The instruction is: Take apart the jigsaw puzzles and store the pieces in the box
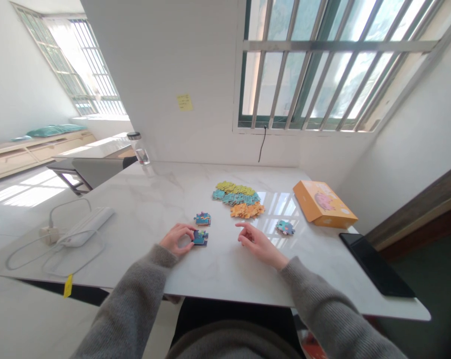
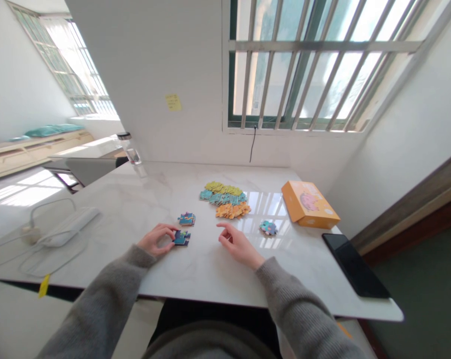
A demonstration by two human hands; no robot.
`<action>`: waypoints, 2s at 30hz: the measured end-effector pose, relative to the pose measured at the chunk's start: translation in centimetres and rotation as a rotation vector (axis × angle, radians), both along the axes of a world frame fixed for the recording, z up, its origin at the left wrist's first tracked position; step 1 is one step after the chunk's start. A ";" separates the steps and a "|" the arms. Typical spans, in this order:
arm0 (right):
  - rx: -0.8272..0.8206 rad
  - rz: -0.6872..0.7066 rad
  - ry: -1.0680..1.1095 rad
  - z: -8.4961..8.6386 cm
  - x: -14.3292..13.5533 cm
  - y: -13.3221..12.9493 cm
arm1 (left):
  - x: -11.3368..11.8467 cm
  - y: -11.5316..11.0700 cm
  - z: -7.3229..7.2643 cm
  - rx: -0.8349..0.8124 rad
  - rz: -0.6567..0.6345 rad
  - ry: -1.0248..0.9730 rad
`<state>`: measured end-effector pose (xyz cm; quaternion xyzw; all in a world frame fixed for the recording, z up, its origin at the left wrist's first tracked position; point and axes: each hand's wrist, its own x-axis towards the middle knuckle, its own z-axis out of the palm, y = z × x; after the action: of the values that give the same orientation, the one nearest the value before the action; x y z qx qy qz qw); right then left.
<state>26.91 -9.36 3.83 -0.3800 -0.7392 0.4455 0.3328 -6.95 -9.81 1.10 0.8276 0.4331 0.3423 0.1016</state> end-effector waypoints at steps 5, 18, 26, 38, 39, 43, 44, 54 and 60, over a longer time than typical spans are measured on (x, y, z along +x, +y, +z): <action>0.014 -0.002 -0.011 -0.1 0.2 0.1 | 0.3 0.0 0.1 -0.038 0.006 0.011; 0.054 -0.020 -0.017 -0.2 0.4 0.1 | 0.5 -0.2 0.0 -0.051 0.022 0.082; 0.189 -0.297 0.177 -0.4 0.7 0.9 | 4.6 -0.2 1.8 0.218 0.007 -0.028; 0.172 -0.600 0.362 0.5 2.3 2.1 | 18.9 7.7 5.0 -0.042 0.154 0.390; 0.176 -0.608 0.355 0.4 2.4 2.1 | 19.6 8.2 5.0 -0.060 0.167 0.398; 0.187 -0.616 0.366 0.1 2.8 2.4 | 21.3 9.5 4.3 -0.134 0.198 0.423; 0.189 -0.619 0.371 0.0 2.8 2.5 | 21.4 9.7 4.2 -0.144 0.203 0.425; 0.244 -0.625 0.322 0.5 2.8 2.1 | 19.3 8.9 3.6 -0.148 0.067 0.406; 0.337 -0.439 0.070 -0.2 2.1 2.0 | 16.7 7.8 1.7 -0.101 -0.094 0.134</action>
<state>29.05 -7.36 3.59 -0.4546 -0.6910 0.2463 0.5051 9.77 -2.00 2.83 0.8618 0.4163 0.2588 0.1303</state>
